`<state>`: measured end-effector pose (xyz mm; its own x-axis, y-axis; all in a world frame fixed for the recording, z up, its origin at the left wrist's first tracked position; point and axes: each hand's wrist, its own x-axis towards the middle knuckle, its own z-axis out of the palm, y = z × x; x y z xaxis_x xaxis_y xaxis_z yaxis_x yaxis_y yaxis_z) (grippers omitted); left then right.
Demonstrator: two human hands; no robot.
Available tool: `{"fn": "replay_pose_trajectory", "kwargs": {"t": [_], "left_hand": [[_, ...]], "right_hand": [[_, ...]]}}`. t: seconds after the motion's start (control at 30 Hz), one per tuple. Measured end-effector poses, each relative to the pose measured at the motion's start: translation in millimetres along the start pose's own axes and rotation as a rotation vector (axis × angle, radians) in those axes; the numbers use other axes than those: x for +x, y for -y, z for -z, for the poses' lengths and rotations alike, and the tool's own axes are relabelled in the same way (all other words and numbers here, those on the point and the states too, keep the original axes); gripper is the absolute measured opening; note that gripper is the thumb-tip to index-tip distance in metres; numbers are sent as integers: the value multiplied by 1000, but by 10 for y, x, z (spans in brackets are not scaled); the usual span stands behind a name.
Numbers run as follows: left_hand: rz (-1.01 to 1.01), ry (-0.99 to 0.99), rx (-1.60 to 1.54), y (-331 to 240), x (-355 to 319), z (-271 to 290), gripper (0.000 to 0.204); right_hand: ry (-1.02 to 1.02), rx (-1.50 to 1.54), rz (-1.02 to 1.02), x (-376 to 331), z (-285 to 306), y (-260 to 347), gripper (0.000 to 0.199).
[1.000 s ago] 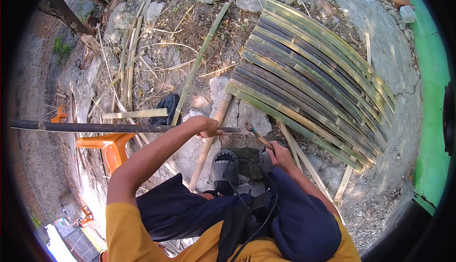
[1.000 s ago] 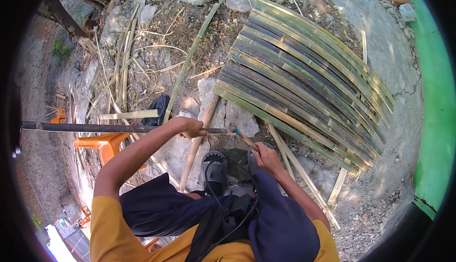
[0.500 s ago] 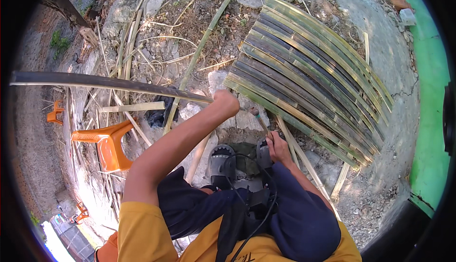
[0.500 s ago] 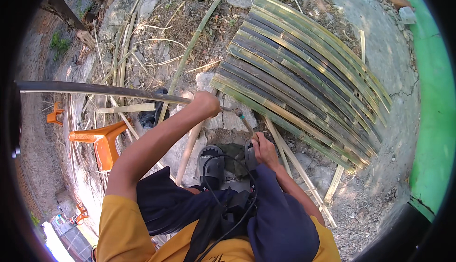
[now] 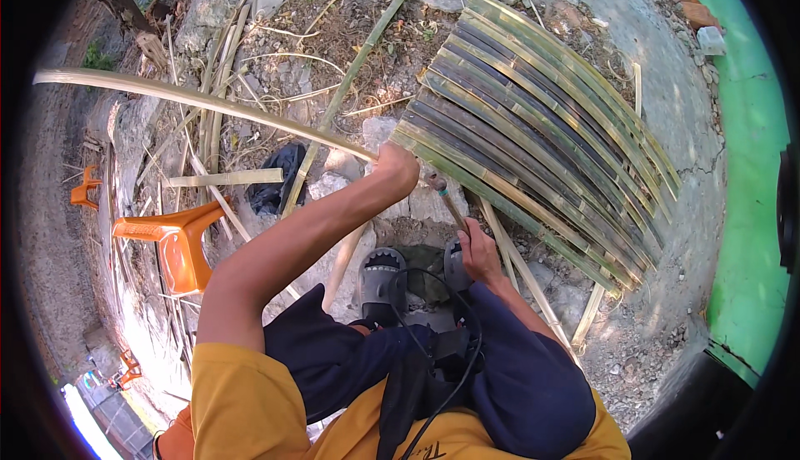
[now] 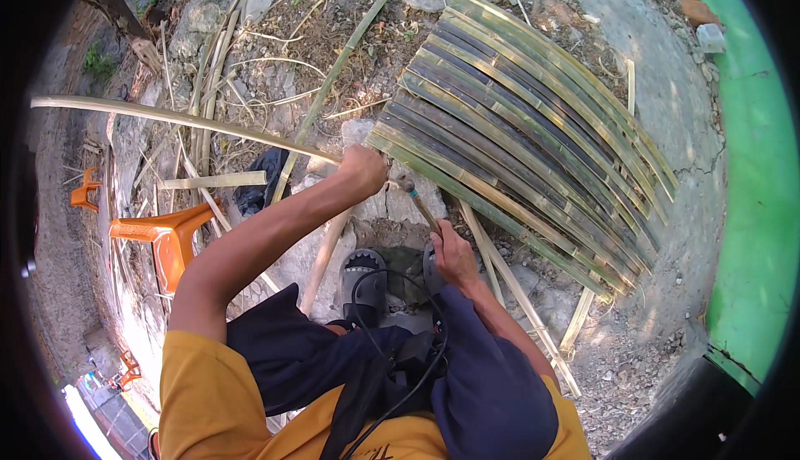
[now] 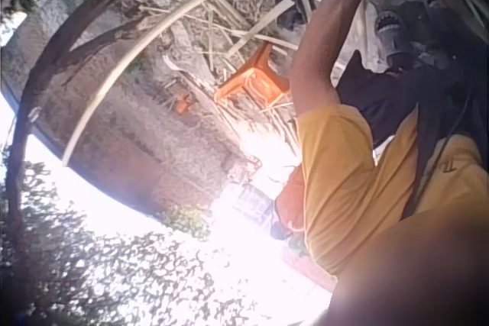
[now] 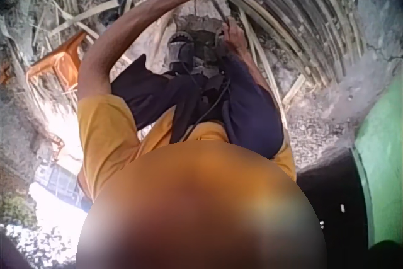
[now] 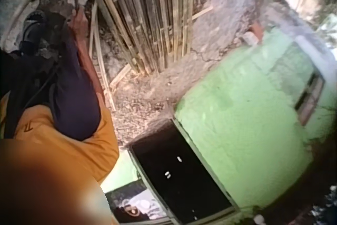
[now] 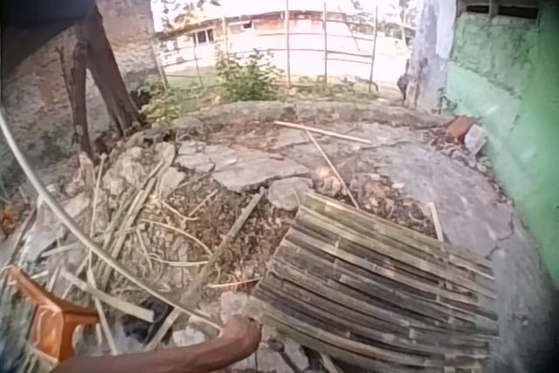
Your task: The person splits bamboo strips with a knife and hammers small pins into bamboo slats positioned on a log.
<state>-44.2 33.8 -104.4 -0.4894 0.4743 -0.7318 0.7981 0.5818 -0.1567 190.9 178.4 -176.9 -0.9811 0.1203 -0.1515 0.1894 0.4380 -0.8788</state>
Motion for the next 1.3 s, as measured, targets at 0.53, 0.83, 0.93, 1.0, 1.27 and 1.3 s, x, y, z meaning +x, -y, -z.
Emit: {"fn": "replay_pose_trajectory", "kwargs": {"t": [0.53,0.83,0.93,1.0,1.27,1.3], "left_hand": [[49,-158,-62,-113,-281,-347,24],[180,-298,-194,-372,-567,-756,37],[210,-301,-185,-425,-570,-745,39],[241,-294,-187,-475,-560,-756,39],[338,-388,-152,-538,-572,-916,39],[336,-387,-151,-540,-570,-918,39]], "right_hand": [[-20,18,-120,-48,-71,-57,25],[12,23,-152,-60,-60,-140,25],[30,31,-110,10,-82,-125,26],[65,51,-250,42,-61,-14,28],[8,10,-228,13,-23,-23,33],[17,-1,-209,11,-21,-28,34]]}}
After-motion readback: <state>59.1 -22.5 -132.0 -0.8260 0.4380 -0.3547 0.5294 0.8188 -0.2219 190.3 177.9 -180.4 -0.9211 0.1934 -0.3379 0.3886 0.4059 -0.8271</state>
